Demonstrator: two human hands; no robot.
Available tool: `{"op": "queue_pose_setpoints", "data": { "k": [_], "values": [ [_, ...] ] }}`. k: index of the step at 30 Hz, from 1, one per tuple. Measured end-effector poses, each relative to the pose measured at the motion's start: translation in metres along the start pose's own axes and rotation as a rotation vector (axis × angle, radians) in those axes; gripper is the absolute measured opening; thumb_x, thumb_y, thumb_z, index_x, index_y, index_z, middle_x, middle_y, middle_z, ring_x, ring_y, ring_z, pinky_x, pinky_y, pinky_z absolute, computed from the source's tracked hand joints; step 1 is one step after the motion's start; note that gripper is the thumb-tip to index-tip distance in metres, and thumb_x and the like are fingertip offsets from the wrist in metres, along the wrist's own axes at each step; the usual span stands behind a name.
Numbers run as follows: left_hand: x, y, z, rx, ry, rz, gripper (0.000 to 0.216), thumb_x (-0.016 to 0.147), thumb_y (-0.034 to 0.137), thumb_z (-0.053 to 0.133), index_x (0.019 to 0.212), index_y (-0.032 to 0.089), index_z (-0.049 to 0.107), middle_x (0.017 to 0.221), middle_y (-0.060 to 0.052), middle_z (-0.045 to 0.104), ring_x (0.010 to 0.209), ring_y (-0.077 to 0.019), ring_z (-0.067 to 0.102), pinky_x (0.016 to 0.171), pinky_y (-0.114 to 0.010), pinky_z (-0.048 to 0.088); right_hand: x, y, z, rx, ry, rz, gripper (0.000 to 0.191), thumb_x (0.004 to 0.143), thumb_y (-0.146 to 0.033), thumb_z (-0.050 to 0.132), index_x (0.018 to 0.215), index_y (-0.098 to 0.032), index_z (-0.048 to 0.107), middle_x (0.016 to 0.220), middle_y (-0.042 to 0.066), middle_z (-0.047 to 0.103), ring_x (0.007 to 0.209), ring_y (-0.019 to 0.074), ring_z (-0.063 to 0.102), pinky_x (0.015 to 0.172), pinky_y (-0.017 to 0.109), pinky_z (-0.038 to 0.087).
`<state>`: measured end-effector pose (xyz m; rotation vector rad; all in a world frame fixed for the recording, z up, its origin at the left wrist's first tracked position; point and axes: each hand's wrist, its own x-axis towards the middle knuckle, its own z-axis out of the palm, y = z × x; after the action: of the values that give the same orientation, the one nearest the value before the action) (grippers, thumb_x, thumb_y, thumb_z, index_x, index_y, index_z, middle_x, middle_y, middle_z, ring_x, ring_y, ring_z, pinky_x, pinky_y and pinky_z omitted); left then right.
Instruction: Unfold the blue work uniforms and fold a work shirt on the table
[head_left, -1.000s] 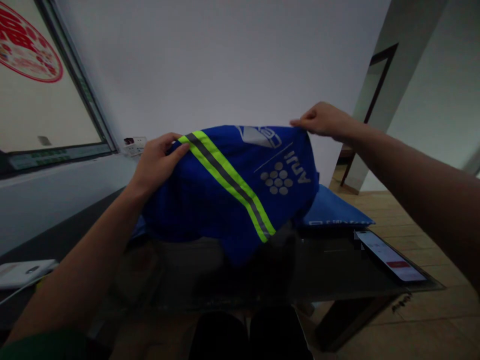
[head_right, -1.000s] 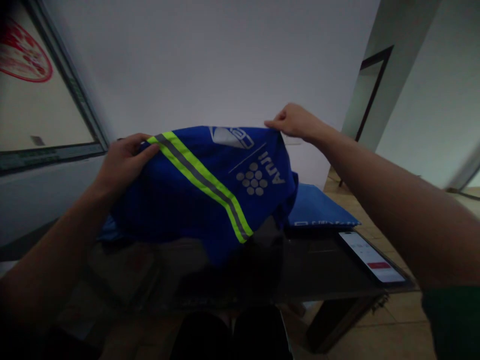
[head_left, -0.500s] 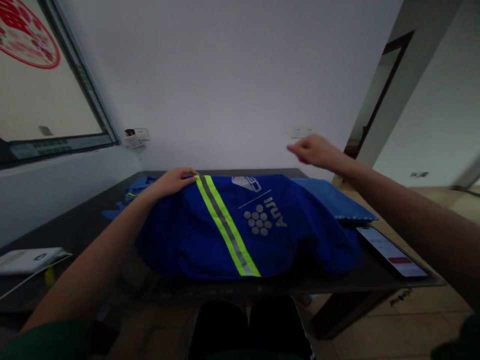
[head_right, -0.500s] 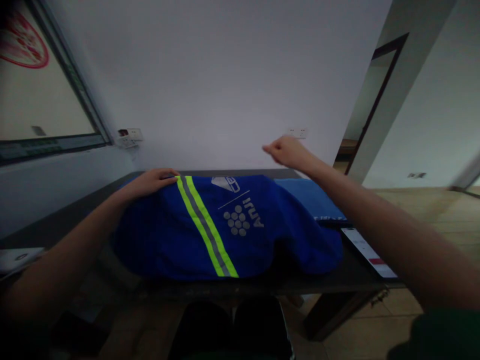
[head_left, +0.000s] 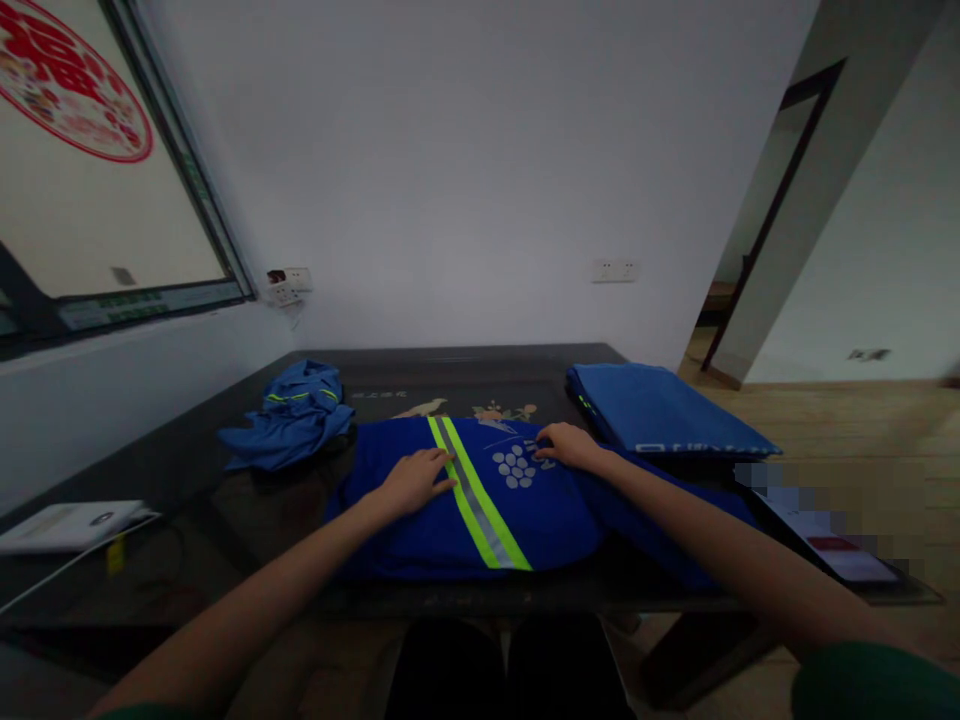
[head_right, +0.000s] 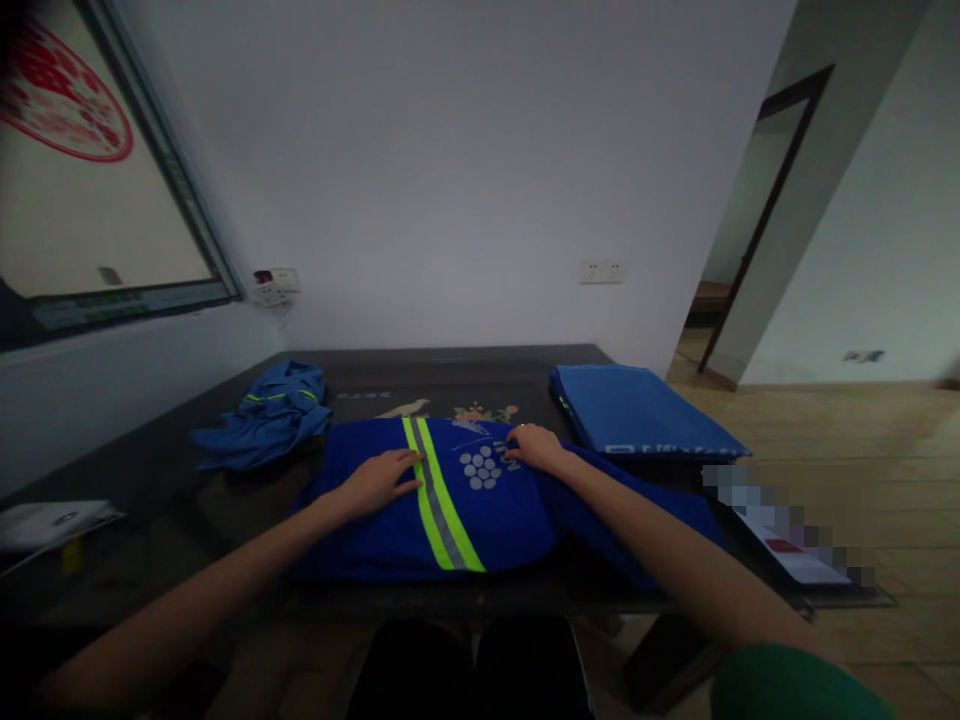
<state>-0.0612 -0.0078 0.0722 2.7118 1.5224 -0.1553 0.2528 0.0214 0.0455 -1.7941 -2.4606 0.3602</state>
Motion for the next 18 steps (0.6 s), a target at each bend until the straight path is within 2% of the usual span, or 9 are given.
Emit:
{"op": "queue_pose_setpoints", "data": {
  "k": [2,4,9,11,15,18],
  "values": [
    [-0.004,0.009,0.022,0.029,0.015,-0.06,0.031,0.092,0.036,0.046,0.115,0.021,0.058,0.12,-0.012,0.06,0.111,-0.0273,0.055,0.086,-0.037,0.047,0.001,-0.003,0.004,0.006,0.013,0.022,0.024,0.084,-0.041,0.062,0.099,-0.024,0.071,0.104,0.005,0.071,0.098,0.0218,0.065,0.079,0.027,0.047],
    [-0.005,0.012,0.034,0.068,0.052,-0.094,0.024,0.094,0.033,0.042,0.105,0.021,0.06,0.11,-0.011,0.062,0.106,-0.0259,0.056,0.083,-0.036,0.048,-0.001,-0.005,0.002,0.008,0.04,0.026,0.018,0.086,-0.037,0.06,0.092,-0.024,0.071,0.098,0.004,0.072,0.094,0.0209,0.065,0.075,0.026,0.046],
    [-0.002,0.01,0.029,0.129,0.017,-0.039,0.024,0.095,0.027,0.037,0.099,0.018,0.059,0.108,-0.012,0.061,0.1,-0.0244,0.056,0.082,-0.035,0.047,-0.006,-0.005,-0.016,-0.018,0.102,0.009,0.014,0.082,-0.035,0.064,0.083,-0.02,0.066,0.09,0.005,0.07,0.084,0.0195,0.064,0.066,0.024,0.04],
    [-0.005,0.007,0.023,0.156,-0.006,-0.038,0.024,0.095,0.032,0.041,0.101,0.017,0.058,0.108,-0.013,0.061,0.1,-0.0262,0.057,0.081,-0.036,0.048,-0.007,-0.004,-0.027,-0.056,0.101,-0.067,0.017,0.083,-0.037,0.064,0.082,-0.02,0.065,0.088,0.005,0.069,0.083,0.0196,0.063,0.064,0.024,0.038],
    [-0.016,0.003,0.018,0.193,-0.081,-0.062,0.034,0.091,0.044,0.047,0.107,0.016,0.057,0.107,-0.015,0.062,0.1,-0.0303,0.058,0.079,-0.039,0.048,-0.008,-0.001,-0.05,-0.161,0.004,-0.348,0.019,0.087,-0.039,0.059,0.088,-0.021,0.065,0.091,0.006,0.068,0.083,0.0198,0.062,0.065,0.025,0.038],
    [-0.023,0.003,0.019,0.144,-0.149,0.051,0.027,0.094,0.036,0.041,0.106,0.018,0.058,0.106,-0.013,0.065,0.097,-0.0262,0.062,0.082,-0.036,0.047,-0.012,-0.003,-0.065,-0.192,-0.072,-0.461,0.02,0.09,-0.038,0.055,0.088,-0.022,0.067,0.092,0.006,0.068,0.081,0.0189,0.062,0.066,0.025,0.039]
  ]
}}
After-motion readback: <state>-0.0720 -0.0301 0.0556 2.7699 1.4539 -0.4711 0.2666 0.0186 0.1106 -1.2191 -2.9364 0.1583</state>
